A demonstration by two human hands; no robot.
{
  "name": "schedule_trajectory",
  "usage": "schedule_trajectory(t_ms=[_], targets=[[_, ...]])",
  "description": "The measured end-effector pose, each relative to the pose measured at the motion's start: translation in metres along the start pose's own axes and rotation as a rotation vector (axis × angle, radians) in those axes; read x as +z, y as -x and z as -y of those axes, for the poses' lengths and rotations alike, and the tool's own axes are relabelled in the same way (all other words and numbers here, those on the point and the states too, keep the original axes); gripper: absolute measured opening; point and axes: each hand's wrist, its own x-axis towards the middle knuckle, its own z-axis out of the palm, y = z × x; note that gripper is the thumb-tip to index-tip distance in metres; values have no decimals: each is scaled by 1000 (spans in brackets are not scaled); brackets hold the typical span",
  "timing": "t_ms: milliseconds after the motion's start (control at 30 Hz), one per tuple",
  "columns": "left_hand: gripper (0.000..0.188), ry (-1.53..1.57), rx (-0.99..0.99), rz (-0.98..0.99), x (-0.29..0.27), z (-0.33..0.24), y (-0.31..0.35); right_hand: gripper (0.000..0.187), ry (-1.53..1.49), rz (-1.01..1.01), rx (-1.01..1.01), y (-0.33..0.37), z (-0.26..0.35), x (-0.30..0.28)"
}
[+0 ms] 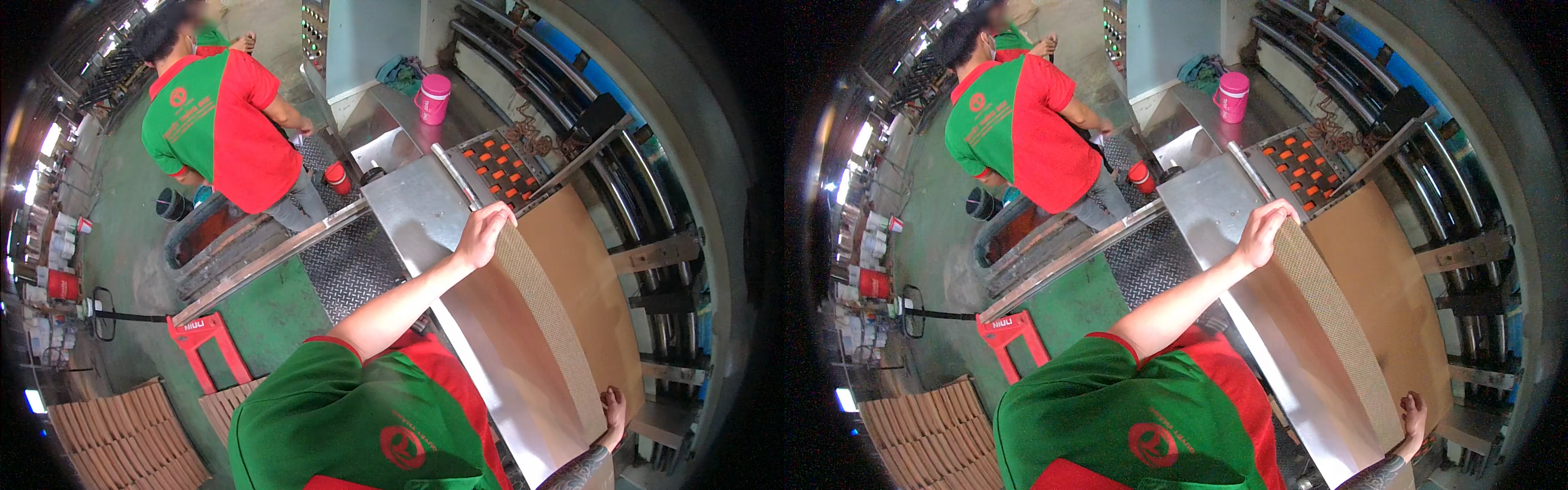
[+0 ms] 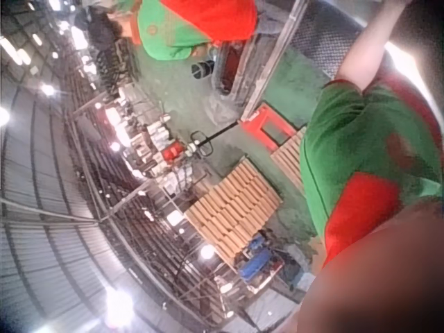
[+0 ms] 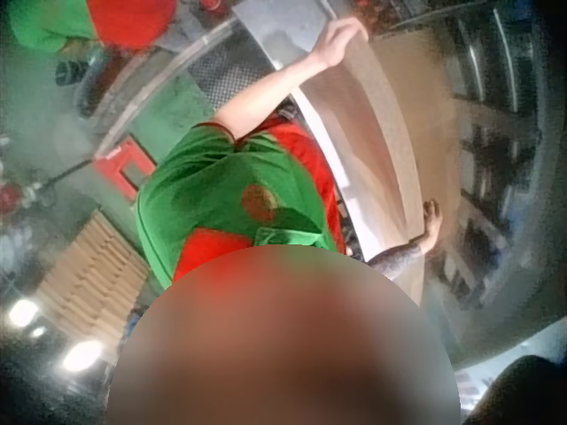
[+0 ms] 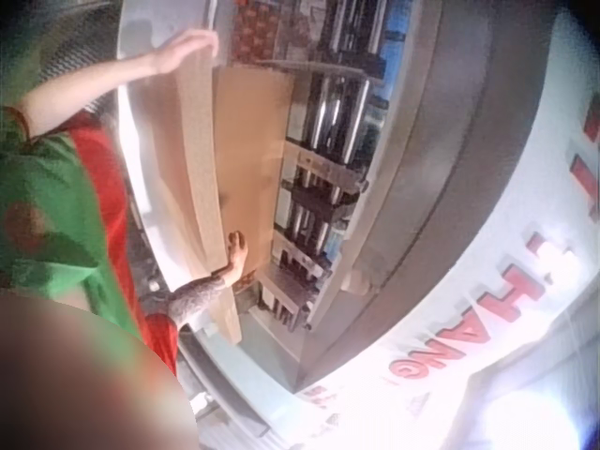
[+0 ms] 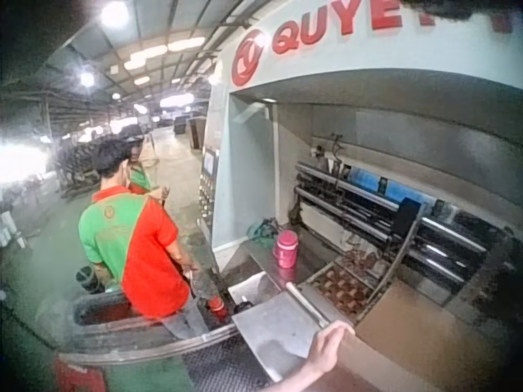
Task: The person feeds flat cardboard sheets into a machine using both hands, aligning them on a metal guide and pushing them through rollers. A coworker assists by placing additional sheets on the conveyor. The person repeatedly picks up sheets, positions them, and advances them into the machine.
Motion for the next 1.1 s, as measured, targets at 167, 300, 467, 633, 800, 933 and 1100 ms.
schedule_trajectory(t_ms=[167,300,467,633,800,933,1100], targets=[[40,16,-23,0,-1,-2,3,37,-25,25,-37,0,-2,0],[42,38,-106,45,-9,-2,4,36,-24,34,-17,3,-1,0],[38,-82,5,155,-25,-14,-4,39,-38,55,-23,4,0,2],[38,-379,196,66,-26,-61,-1,42,-11,13,-23,5,8,2],[45,-746,419,343,3,-85,10,46,-34,66,-91,3,15,1],[37,-827,496,347,21,-71,13,48,-7,28,-77,0,15,1],[27,-948,535,234,38,-59,12,51,48,86,-201,-5,17,-2]])
